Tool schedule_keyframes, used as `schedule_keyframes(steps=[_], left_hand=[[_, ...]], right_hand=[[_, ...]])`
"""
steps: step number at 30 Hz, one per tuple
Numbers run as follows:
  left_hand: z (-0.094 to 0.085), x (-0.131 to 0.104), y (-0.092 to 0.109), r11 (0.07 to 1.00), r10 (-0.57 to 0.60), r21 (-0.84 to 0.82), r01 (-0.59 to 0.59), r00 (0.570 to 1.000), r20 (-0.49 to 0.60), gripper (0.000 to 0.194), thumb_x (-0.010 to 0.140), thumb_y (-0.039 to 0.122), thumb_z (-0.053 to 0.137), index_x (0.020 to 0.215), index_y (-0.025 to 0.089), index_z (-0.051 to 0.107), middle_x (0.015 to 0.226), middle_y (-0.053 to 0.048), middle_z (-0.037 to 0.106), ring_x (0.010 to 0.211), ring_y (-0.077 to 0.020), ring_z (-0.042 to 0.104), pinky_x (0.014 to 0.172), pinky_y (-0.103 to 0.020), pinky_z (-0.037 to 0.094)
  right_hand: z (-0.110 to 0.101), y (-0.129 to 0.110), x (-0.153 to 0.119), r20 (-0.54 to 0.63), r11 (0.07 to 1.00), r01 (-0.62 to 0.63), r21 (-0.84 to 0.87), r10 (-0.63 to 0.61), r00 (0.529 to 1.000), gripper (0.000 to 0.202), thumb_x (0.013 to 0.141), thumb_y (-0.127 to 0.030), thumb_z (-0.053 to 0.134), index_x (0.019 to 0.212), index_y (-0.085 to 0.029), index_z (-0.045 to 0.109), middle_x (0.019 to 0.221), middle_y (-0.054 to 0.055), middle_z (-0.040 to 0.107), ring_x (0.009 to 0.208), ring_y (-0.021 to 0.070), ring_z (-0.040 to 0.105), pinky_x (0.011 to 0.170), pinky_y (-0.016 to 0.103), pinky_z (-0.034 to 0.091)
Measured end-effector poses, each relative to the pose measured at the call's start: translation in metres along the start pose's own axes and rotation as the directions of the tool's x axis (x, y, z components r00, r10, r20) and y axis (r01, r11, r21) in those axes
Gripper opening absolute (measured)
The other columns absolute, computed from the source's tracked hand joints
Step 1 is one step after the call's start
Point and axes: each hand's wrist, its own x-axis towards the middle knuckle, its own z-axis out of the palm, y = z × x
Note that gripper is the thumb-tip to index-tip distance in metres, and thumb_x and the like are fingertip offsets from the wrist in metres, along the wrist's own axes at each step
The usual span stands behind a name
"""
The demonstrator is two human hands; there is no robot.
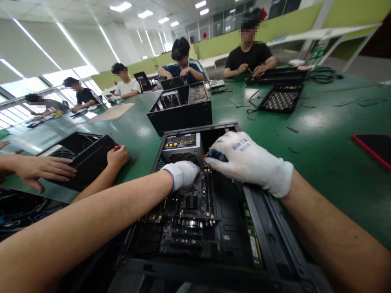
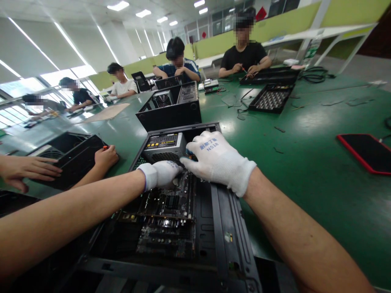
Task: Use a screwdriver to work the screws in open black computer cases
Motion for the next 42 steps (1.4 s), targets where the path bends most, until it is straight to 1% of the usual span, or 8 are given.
schedule_keyframes(steps=[4, 9, 14, 17, 24, 30, 37, 42], left_hand=[[-0.0007, -0.0008, 0.0004, 1.000, -0.003, 0.016, 0.002, 0.999, 0.038, 0.046, 0.078, 0.020, 0.080, 0.123, 0.012, 0.072, 0.130, -0.017, 0.072, 0.122, -0.0318, 0.069, 0.109, -0.037, 0.053], [-0.0013, -0.0002, 0.0021, 0.999, -0.009, 0.033, 0.007, 0.998, 0.057, 0.047, 0.082, 0.024, 0.078, 0.127, 0.010, 0.070, 0.135, -0.018, 0.070, 0.126, -0.0313, 0.067, 0.111, -0.037, 0.050], [-0.0028, -0.0017, 0.0052, 0.999, -0.009, 0.050, 0.006, 0.997, 0.071, 0.051, 0.075, 0.026, 0.083, 0.123, 0.013, 0.072, 0.130, -0.017, 0.072, 0.119, -0.0317, 0.070, 0.106, -0.037, 0.054], [-0.0038, -0.0030, 0.0062, 0.998, 0.007, 0.057, -0.011, 0.997, 0.077, 0.052, 0.074, 0.025, 0.083, 0.123, 0.014, 0.072, 0.130, -0.016, 0.072, 0.121, -0.0314, 0.069, 0.107, -0.036, 0.053], [-0.0007, -0.0003, 0.0030, 0.998, 0.004, 0.062, -0.010, 0.996, 0.092, 0.047, 0.068, 0.027, 0.087, 0.113, 0.017, 0.076, 0.119, -0.014, 0.077, 0.110, -0.0303, 0.073, 0.101, -0.036, 0.057], [0.0018, 0.0001, -0.0021, 0.999, 0.017, 0.035, -0.018, 1.000, 0.023, 0.054, 0.078, 0.031, 0.081, 0.127, 0.012, 0.070, 0.132, -0.018, 0.072, 0.123, -0.0314, 0.068, 0.110, -0.036, 0.051], [-0.0011, 0.0005, -0.0013, 1.000, -0.005, 0.019, 0.005, 1.000, 0.021, 0.046, 0.080, 0.027, 0.080, 0.124, 0.015, 0.073, 0.129, -0.016, 0.074, 0.123, -0.0300, 0.069, 0.112, -0.035, 0.049], [-0.0033, 0.0005, 0.0009, 1.000, -0.013, 0.028, 0.012, 0.999, 0.044, 0.050, 0.081, 0.030, 0.080, 0.127, 0.011, 0.071, 0.133, -0.018, 0.071, 0.126, -0.0314, 0.067, 0.113, -0.036, 0.049]], right_hand=[[-0.0005, 0.0003, -0.0004, 0.006, 1.000, 0.002, -0.007, -0.002, 1.000, 0.045, 0.102, -0.054, 0.050, 0.108, -0.017, 0.075, 0.109, 0.014, 0.075, 0.107, 0.0304, 0.064, 0.094, 0.041, 0.040], [-0.0015, -0.0002, -0.0007, 0.009, 1.000, 0.004, -0.002, -0.004, 1.000, 0.045, 0.103, -0.053, 0.049, 0.110, -0.017, 0.075, 0.110, 0.014, 0.075, 0.107, 0.0305, 0.063, 0.095, 0.042, 0.039], [-0.0020, -0.0005, 0.0000, 0.018, 1.000, -0.004, 0.005, 0.004, 1.000, 0.045, 0.102, -0.053, 0.050, 0.110, -0.018, 0.075, 0.110, 0.013, 0.075, 0.109, 0.0305, 0.064, 0.096, 0.041, 0.039], [-0.0010, 0.0003, 0.0004, 0.013, 1.000, -0.003, 0.019, 0.003, 1.000, 0.044, 0.102, -0.054, 0.050, 0.108, -0.018, 0.076, 0.110, 0.013, 0.075, 0.108, 0.0299, 0.064, 0.096, 0.041, 0.039], [0.0000, 0.0010, 0.0004, 0.005, 1.000, -0.009, 0.029, 0.009, 1.000, 0.044, 0.102, -0.053, 0.049, 0.104, -0.018, 0.075, 0.106, 0.013, 0.075, 0.105, 0.0282, 0.065, 0.095, 0.040, 0.040], [-0.0002, 0.0000, -0.0004, 0.000, 1.000, -0.003, 0.005, 0.003, 1.000, 0.045, 0.103, -0.053, 0.048, 0.107, -0.017, 0.076, 0.108, 0.013, 0.075, 0.106, 0.0289, 0.065, 0.095, 0.040, 0.041], [-0.0003, 0.0000, -0.0003, 0.005, 1.000, -0.005, -0.003, 0.005, 1.000, 0.046, 0.103, -0.053, 0.048, 0.109, -0.017, 0.075, 0.108, 0.013, 0.076, 0.106, 0.0289, 0.065, 0.095, 0.040, 0.041], [-0.0011, -0.0005, -0.0004, 0.007, 1.000, -0.001, -0.013, 0.001, 1.000, 0.045, 0.103, -0.053, 0.048, 0.108, -0.017, 0.075, 0.108, 0.013, 0.076, 0.106, 0.0290, 0.065, 0.094, 0.040, 0.041]])
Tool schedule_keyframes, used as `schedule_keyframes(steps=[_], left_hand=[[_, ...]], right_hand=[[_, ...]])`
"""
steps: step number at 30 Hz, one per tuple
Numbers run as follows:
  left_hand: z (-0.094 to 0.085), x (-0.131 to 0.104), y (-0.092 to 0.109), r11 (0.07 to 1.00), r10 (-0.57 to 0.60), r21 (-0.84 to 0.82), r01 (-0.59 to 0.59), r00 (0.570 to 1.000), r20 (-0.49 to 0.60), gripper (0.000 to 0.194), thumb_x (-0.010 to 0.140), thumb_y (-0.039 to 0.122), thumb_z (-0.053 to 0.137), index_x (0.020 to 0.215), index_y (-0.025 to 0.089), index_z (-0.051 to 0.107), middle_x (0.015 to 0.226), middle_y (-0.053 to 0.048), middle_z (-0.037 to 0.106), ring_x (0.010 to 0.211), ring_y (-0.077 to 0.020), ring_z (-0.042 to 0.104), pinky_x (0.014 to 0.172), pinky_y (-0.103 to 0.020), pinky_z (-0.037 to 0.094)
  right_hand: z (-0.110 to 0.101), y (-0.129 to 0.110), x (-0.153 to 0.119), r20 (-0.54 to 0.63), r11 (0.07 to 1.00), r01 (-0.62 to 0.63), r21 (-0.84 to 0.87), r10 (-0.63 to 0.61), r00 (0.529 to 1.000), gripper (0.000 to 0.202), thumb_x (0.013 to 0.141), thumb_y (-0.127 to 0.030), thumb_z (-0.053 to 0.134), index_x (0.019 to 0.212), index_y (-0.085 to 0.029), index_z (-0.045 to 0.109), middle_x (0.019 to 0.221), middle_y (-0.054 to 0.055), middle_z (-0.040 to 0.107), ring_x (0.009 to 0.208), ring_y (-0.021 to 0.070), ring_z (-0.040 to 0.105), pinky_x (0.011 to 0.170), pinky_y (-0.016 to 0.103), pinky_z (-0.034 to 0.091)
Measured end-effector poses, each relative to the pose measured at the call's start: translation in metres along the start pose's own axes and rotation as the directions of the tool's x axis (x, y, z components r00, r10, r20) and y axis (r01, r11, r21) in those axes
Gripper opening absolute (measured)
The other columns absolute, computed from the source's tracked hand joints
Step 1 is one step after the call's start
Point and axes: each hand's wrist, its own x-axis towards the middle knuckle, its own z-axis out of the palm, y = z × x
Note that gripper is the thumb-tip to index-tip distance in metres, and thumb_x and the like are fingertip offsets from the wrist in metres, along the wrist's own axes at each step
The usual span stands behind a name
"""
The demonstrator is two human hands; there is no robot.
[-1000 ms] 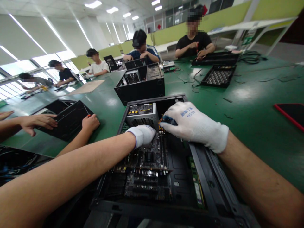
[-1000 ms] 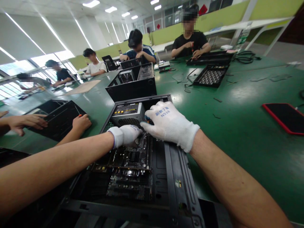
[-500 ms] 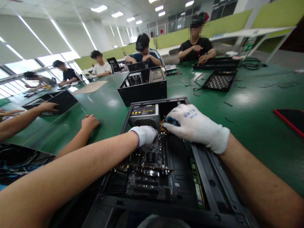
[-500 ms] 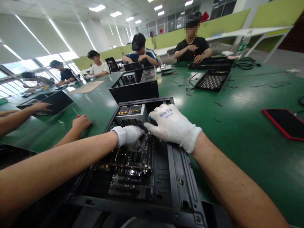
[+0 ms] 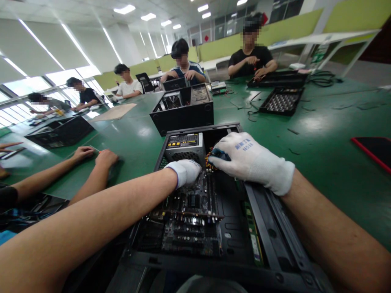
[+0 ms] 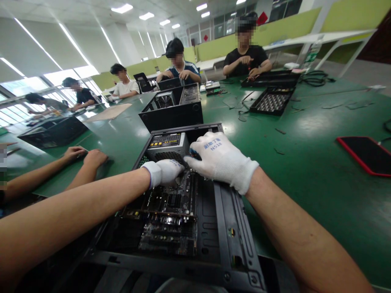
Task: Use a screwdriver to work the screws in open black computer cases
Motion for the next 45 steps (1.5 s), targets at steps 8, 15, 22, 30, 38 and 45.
schedule_keyframes(steps=[8, 15, 22, 30, 38, 45], left_hand=[[0.000, 0.001, 0.003, 1.000, 0.016, 0.015, -0.016, 1.000, 0.022, 0.049, 0.079, 0.026, 0.082, 0.124, 0.010, 0.072, 0.132, -0.019, 0.072, 0.123, -0.0316, 0.068, 0.109, -0.036, 0.051], [0.003, 0.002, 0.001, 0.998, 0.045, 0.029, -0.046, 0.998, 0.050, 0.049, 0.068, 0.031, 0.088, 0.113, 0.017, 0.077, 0.121, -0.012, 0.077, 0.113, -0.0301, 0.072, 0.105, -0.035, 0.054], [0.003, 0.001, -0.002, 1.000, 0.029, 0.007, -0.029, 0.999, 0.031, 0.067, 0.062, 0.040, 0.089, 0.123, 0.017, 0.072, 0.127, -0.014, 0.074, 0.117, -0.0330, 0.070, 0.106, -0.036, 0.053], [-0.012, -0.023, 0.000, 0.987, 0.043, -0.148, -0.067, 0.985, -0.165, 0.069, 0.082, 0.051, 0.068, 0.136, 0.011, 0.056, 0.127, -0.018, 0.073, 0.115, -0.0333, 0.072, 0.096, -0.037, 0.059], [-0.028, -0.064, 0.008, 0.948, 0.118, -0.216, -0.233, 0.889, -0.443, 0.039, 0.103, 0.045, 0.038, 0.108, 0.018, 0.065, 0.112, -0.012, 0.076, 0.108, -0.0272, 0.073, 0.093, -0.035, 0.056], [-0.013, -0.162, 0.026, 0.927, 0.145, -0.185, -0.327, 0.765, -0.628, 0.031, 0.103, 0.041, 0.048, 0.084, 0.022, 0.064, 0.084, -0.004, 0.072, 0.079, -0.0210, 0.071, 0.073, -0.033, 0.055]], right_hand=[[0.000, 0.000, 0.000, 0.007, 1.000, -0.005, 0.003, 0.005, 1.000, 0.046, 0.103, -0.054, 0.049, 0.110, -0.017, 0.075, 0.110, 0.014, 0.076, 0.106, 0.0298, 0.065, 0.094, 0.041, 0.040], [0.000, 0.001, 0.000, 0.012, 1.000, 0.001, -0.008, -0.001, 1.000, 0.046, 0.103, -0.053, 0.047, 0.110, -0.017, 0.075, 0.108, 0.014, 0.076, 0.105, 0.0289, 0.065, 0.093, 0.040, 0.040], [0.001, 0.002, 0.001, -0.021, 0.998, -0.009, 0.058, 0.010, 1.000, 0.046, 0.102, -0.053, 0.049, 0.109, -0.016, 0.075, 0.108, 0.014, 0.075, 0.106, 0.0293, 0.064, 0.097, 0.041, 0.042], [0.004, 0.005, -0.036, -0.244, 0.817, -0.317, 0.482, 0.473, 0.847, 0.076, 0.094, -0.065, 0.056, 0.152, -0.017, 0.049, 0.154, 0.018, 0.053, 0.144, 0.0369, 0.047, 0.122, 0.057, 0.032], [0.020, -0.008, -0.107, 0.149, 0.300, -0.338, 0.892, 0.512, 0.846, 0.068, 0.092, -0.063, 0.059, 0.155, -0.038, 0.052, 0.159, -0.001, 0.053, 0.155, 0.0323, 0.037, 0.130, 0.049, 0.026], [0.015, -0.044, -0.079, 0.248, -0.046, -0.253, 0.966, 0.436, 0.865, 0.067, 0.098, -0.050, 0.059, 0.161, -0.033, 0.043, 0.155, 0.006, 0.057, 0.146, 0.0363, 0.049, 0.125, 0.058, 0.032]])
